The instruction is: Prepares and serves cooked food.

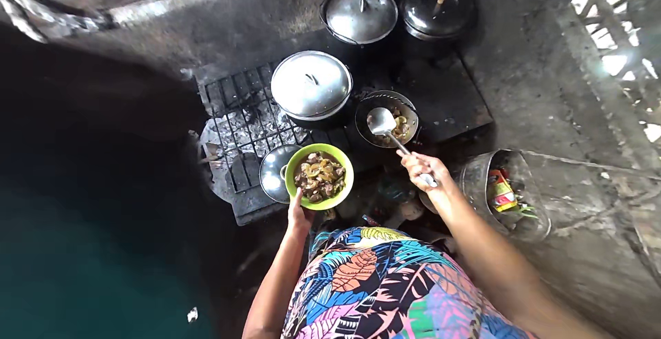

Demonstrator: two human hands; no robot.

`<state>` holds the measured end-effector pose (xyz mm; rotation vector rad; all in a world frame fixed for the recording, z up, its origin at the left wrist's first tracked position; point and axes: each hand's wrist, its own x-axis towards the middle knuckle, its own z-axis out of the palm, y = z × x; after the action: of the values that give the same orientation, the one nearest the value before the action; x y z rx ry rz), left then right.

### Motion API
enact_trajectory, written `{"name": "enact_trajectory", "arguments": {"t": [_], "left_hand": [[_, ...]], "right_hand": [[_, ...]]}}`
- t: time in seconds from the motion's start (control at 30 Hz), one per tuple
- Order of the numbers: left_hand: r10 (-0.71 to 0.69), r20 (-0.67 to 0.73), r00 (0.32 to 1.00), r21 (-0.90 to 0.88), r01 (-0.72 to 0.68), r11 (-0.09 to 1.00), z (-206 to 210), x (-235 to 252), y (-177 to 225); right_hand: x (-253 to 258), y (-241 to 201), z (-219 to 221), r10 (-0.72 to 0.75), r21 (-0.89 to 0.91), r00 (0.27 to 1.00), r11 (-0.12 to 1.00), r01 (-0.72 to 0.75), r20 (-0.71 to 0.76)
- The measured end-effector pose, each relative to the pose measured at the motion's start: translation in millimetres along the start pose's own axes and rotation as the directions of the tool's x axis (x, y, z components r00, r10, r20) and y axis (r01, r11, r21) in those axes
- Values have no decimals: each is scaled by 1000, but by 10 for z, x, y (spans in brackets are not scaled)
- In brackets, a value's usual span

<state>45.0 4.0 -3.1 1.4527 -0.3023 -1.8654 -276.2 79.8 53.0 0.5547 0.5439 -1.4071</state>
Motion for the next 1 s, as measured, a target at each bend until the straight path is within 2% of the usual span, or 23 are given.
{"name": "enact_trajectory", "arguments": {"t": [0.17, 0.23, 0.37, 0.47, 0.5, 0.53, 0.57, 0.67, 0.73, 0.8, 0.87, 0.9, 1.0], "left_hand": [[-6, 76, 997, 106, -2, 994, 95, 189, -188], [-12, 123, 992, 169, -9, 986, 128, 204, -232], [-6, 173, 985, 172, -25, 985, 244, 207, -293], [-7, 163, 987, 113, -12, 994, 378, 155, -272], [-7, 163, 987, 107, -10, 994, 393, 137, -279], [-6, 170, 985, 107, -12, 994, 396, 120, -286], [-1, 171, 985, 109, -17, 994, 393, 101, -289], [28, 195, 980, 145, -57, 988, 334, 5, -289], [38, 229, 973, 199, -85, 976, 298, -117, -240], [50, 271, 961, 223, -114, 968, 365, -259, -127], [50, 328, 943, 222, -129, 967, 498, -405, 4], [34, 349, 937, 234, -123, 964, 576, -491, 62], [-26, 434, 901, 276, -106, 955, 813, -692, 148]], "right_hand": [[-576, 62, -14, 52, -332, 997, 941, -68, -58], [-785, 137, 57, 33, -506, 996, 860, -73, -87], [-980, 295, 116, -67, -852, 994, 522, -36, -83], [-963, 357, 57, -151, -999, 988, 26, -23, -27], [-958, 355, 5, -165, -997, 986, -82, 1, 14], [-961, 346, -47, -171, -992, 983, -123, 40, 61], [-964, 335, -100, -177, -991, 977, -91, 101, 116], [-920, 340, -231, -265, -902, 923, 257, 347, 280], [-790, 363, -253, -378, -777, 867, 415, 473, 325], [-621, 361, -203, -484, -712, 834, 486, 507, 264], [-473, 332, -157, -530, -696, 830, 530, 485, 175], [-418, 324, -156, -530, -711, 834, 527, 466, 153], [-353, 461, -120, -578, -796, 805, 420, 436, 137]]}}
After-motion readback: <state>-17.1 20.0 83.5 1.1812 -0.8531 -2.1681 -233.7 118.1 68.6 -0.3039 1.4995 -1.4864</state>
